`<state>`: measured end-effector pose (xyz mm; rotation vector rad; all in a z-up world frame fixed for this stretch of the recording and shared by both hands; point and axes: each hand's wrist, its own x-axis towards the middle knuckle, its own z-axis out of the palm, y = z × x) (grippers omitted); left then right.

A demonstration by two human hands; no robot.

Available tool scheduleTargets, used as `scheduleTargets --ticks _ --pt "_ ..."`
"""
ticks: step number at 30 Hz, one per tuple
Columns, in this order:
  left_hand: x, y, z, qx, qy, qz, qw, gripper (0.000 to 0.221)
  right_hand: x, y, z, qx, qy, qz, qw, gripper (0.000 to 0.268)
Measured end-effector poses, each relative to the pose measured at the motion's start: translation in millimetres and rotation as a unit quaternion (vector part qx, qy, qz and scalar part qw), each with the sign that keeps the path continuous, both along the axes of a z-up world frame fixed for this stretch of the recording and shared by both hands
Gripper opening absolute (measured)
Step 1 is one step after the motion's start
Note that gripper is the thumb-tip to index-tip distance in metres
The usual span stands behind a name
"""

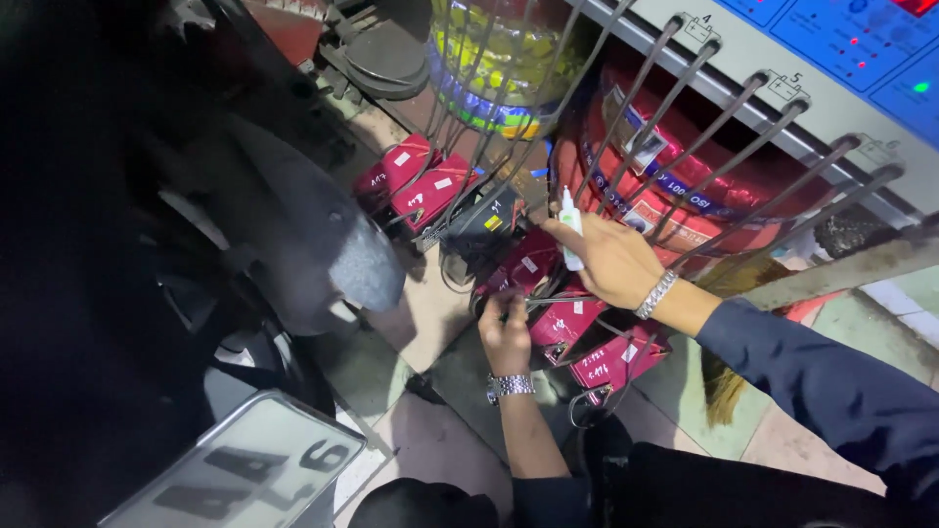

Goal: Labeling a series of motorcycle batteries with a marker while they are arranged on the floor.

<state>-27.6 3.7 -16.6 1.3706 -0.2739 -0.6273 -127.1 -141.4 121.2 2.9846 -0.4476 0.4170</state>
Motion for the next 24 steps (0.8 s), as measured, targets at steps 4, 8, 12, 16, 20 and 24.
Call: scheduleTargets --ticks 4,8,12,16,20,24 --pt "-5.2 3.9 0.2 0.016 0.032 -0.009 0.999 0.011 -10.7 1.8 -13.2 0.009 -0.015 0.005 1.0 0.052" --pt "-3.7 5.8 17.5 0.06 0.027 -0.023 0.998 0.012 -12.1 6.4 -12.4 0.018 0.001 0.002 1.0 0.045" --pt "-1.8 7.9 19.0 0.084 0.013 -0.015 0.996 0.012 -5.7 10.3 -11.3 0.038 0.019 0.006 0.999 0.046" --pt "5.3 7.5 22.9 0.069 0.013 -0.014 0.997 0.012 5.3 14.9 -6.8 0.036 0.025 0.014 0.999 0.038" --pt "13.0 10.6 24.8 0.058 0.022 -0.005 0.998 0.013 11.7 7.5 -25.4 0.053 0.029 -0.001 0.998 0.064" --pt "22.1 10.6 9.7 0.135 0.033 -0.014 0.99 0.021 21.2 -6.3 -47.8 0.077 0.024 0.008 0.997 0.067"
